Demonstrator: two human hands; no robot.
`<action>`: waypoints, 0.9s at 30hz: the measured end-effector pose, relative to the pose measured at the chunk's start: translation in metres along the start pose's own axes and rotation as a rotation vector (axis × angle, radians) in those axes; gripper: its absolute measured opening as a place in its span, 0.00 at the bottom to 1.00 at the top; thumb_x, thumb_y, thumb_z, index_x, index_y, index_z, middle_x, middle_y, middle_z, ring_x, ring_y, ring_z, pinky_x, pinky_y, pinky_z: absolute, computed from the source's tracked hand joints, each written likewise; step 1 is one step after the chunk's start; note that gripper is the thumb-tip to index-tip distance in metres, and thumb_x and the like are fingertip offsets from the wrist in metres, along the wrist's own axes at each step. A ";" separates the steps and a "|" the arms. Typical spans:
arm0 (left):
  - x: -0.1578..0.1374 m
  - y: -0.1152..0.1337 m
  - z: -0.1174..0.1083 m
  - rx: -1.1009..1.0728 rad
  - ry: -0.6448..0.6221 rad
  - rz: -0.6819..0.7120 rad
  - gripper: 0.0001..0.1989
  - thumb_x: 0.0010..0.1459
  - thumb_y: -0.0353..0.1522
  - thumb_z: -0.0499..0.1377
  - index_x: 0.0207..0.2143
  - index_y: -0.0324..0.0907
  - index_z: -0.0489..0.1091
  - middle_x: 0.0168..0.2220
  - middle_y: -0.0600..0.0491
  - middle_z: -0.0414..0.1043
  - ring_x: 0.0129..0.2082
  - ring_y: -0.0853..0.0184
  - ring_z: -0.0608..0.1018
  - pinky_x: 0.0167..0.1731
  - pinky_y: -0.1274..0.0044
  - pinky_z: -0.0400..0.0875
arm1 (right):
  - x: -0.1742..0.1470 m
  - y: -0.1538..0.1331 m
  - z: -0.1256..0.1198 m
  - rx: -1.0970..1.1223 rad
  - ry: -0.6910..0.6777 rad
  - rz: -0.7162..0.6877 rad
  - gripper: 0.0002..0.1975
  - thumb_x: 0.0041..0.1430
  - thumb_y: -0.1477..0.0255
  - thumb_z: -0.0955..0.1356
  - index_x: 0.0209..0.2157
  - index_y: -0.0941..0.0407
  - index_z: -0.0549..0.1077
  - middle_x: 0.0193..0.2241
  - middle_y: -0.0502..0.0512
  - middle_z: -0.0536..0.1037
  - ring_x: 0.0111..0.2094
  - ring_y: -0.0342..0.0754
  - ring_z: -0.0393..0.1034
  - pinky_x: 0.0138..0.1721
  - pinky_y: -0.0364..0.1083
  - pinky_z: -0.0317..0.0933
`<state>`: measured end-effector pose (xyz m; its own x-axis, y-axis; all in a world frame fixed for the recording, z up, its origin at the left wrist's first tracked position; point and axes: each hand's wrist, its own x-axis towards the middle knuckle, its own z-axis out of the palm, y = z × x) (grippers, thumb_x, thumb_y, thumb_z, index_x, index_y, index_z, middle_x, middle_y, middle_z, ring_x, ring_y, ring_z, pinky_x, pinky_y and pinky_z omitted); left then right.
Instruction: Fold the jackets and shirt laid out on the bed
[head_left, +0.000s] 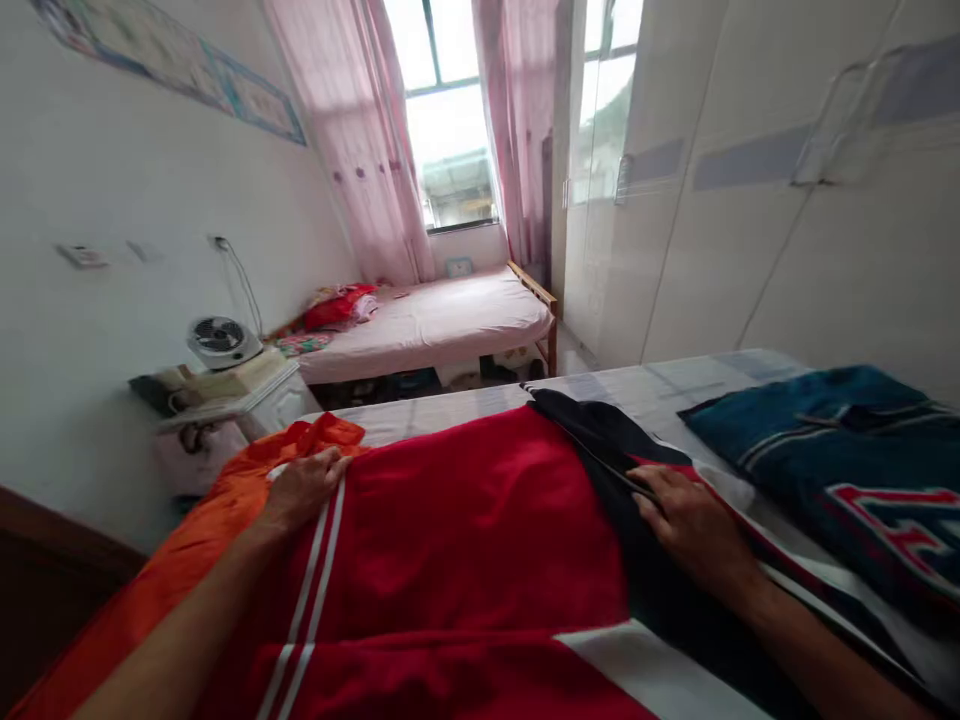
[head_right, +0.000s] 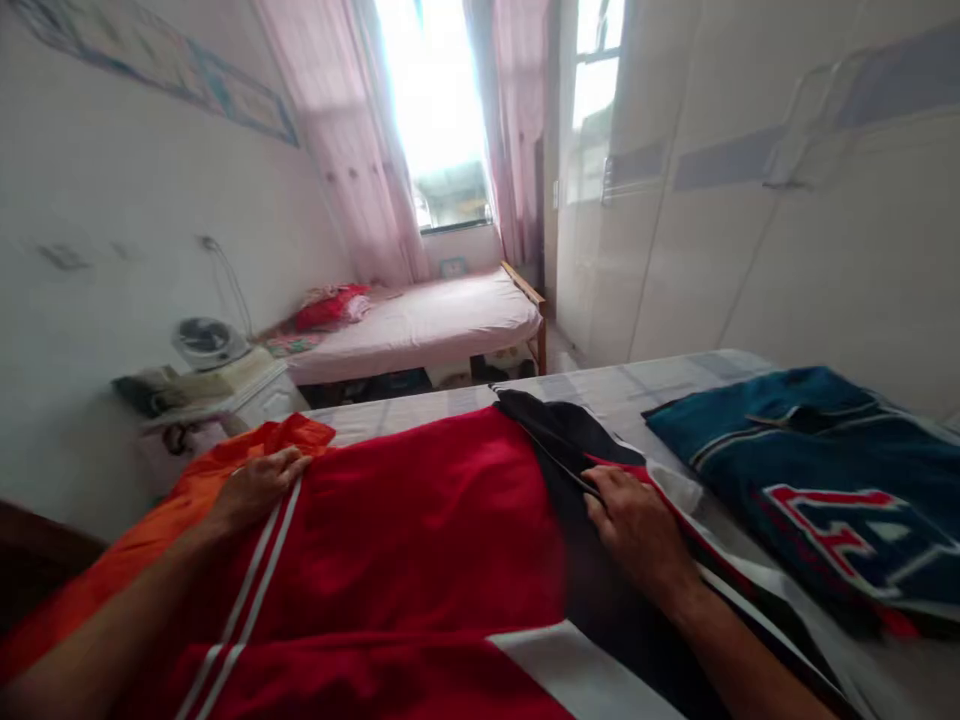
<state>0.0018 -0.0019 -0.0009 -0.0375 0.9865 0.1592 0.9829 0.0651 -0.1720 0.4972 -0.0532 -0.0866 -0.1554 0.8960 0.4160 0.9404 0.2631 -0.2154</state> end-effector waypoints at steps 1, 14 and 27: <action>-0.002 0.002 -0.001 0.017 0.017 -0.011 0.18 0.61 0.36 0.45 0.35 0.39 0.73 0.30 0.46 0.77 0.33 0.58 0.79 0.34 0.69 0.72 | 0.000 0.000 0.000 -0.001 0.000 0.000 0.13 0.61 0.70 0.60 0.46 0.56 0.69 0.44 0.57 0.74 0.45 0.53 0.69 0.47 0.53 0.60; -0.063 0.048 0.041 0.001 0.238 0.658 0.24 0.60 0.43 0.51 0.59 0.54 0.59 0.61 0.52 0.60 0.60 0.57 0.64 0.57 0.63 0.59 | 0.003 -0.013 -0.003 -0.129 -0.007 -0.043 0.18 0.63 0.68 0.61 0.53 0.58 0.69 0.52 0.59 0.72 0.53 0.53 0.64 0.53 0.53 0.56; -0.069 0.042 0.030 -0.260 0.022 0.561 0.20 0.60 0.45 0.48 0.50 0.52 0.71 0.58 0.54 0.66 0.57 0.61 0.68 0.55 0.69 0.65 | 0.004 -0.016 -0.017 0.072 -0.026 0.013 0.18 0.63 0.68 0.61 0.51 0.60 0.70 0.52 0.61 0.72 0.54 0.53 0.64 0.55 0.53 0.57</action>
<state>0.0403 -0.0627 -0.0485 0.4985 0.8566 0.1333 0.8638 -0.5038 0.0074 0.4865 -0.0605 -0.0664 -0.1517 0.9083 0.3898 0.9183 0.2754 -0.2844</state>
